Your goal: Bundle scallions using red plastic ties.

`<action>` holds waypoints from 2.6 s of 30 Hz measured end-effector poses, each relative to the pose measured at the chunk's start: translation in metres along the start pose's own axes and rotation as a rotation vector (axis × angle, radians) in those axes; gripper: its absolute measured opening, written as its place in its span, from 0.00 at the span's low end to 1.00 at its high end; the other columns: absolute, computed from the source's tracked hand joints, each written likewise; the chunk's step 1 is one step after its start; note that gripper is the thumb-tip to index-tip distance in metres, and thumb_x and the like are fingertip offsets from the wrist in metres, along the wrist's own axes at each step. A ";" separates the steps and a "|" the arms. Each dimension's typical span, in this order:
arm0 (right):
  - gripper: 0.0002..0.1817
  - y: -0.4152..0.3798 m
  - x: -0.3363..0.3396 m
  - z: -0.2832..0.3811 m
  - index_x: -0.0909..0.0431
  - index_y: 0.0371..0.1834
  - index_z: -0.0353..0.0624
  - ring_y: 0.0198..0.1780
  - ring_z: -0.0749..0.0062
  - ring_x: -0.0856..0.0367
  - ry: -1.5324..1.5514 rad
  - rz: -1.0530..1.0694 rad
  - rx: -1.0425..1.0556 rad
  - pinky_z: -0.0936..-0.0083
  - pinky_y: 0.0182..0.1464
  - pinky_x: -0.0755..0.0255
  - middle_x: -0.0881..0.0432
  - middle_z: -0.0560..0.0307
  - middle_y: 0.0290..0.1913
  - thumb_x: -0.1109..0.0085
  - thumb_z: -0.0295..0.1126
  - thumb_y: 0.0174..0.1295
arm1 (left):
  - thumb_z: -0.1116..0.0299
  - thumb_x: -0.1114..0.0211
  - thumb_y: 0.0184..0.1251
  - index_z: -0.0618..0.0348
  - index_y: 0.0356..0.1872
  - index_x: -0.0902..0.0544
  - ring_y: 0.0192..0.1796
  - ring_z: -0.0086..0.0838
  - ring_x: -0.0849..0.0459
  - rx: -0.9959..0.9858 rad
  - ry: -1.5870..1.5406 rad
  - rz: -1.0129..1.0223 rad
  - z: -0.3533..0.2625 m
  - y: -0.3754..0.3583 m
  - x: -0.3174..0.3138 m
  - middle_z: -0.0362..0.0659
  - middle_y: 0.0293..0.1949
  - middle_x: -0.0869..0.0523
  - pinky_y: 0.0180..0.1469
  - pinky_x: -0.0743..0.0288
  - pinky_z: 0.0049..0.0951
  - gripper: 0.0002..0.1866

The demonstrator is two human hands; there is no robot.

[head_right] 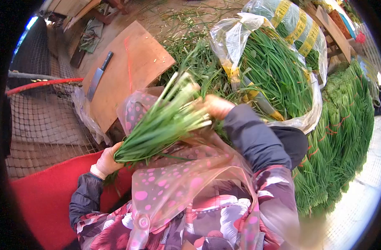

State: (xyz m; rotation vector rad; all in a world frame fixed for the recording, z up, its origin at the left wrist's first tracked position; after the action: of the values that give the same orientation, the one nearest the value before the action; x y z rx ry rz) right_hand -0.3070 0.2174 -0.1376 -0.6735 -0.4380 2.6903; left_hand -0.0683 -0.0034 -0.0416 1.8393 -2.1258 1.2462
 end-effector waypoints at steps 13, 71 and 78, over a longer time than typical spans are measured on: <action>0.15 -0.078 0.126 0.061 0.19 0.49 0.41 0.14 0.89 0.46 0.396 -0.626 0.125 0.85 0.18 0.51 0.27 0.70 0.22 0.35 0.31 0.59 | 0.81 0.31 0.48 0.62 0.54 0.20 0.44 0.23 0.16 0.374 -0.844 0.203 0.001 0.001 -0.034 0.40 0.44 0.14 0.48 0.23 0.25 0.26; 0.13 -0.113 0.188 0.137 0.18 0.40 0.39 0.25 0.77 0.22 -0.110 -1.092 0.364 0.79 0.26 0.31 0.16 0.55 0.30 0.36 0.37 0.60 | 0.83 0.31 0.54 0.64 0.67 0.32 0.55 0.19 0.24 0.175 -0.747 0.146 -0.038 0.006 -0.050 0.37 0.56 0.20 0.61 0.32 0.22 0.36; 0.17 -0.015 -0.006 0.110 0.19 0.46 0.44 0.21 0.78 0.20 -0.770 -0.151 -0.088 0.80 0.24 0.28 0.17 0.60 0.22 0.32 0.38 0.55 | 0.81 0.32 0.54 0.65 0.64 0.30 0.51 0.21 0.22 0.119 -0.511 0.083 -0.036 0.010 -0.051 0.38 0.51 0.17 0.57 0.29 0.23 0.32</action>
State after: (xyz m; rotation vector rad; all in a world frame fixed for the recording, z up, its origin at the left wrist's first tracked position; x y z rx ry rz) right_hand -0.3528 0.2051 -0.0371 0.4020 -0.7516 2.6990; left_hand -0.0781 0.0581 -0.0498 2.3498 -2.4335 1.0158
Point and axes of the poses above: each hand's wrist, its own y-axis towards the middle knuckle, its own x-axis out of the back of the hand, z = x × y, the point moved 8 cm from there along y, towards the middle knuckle
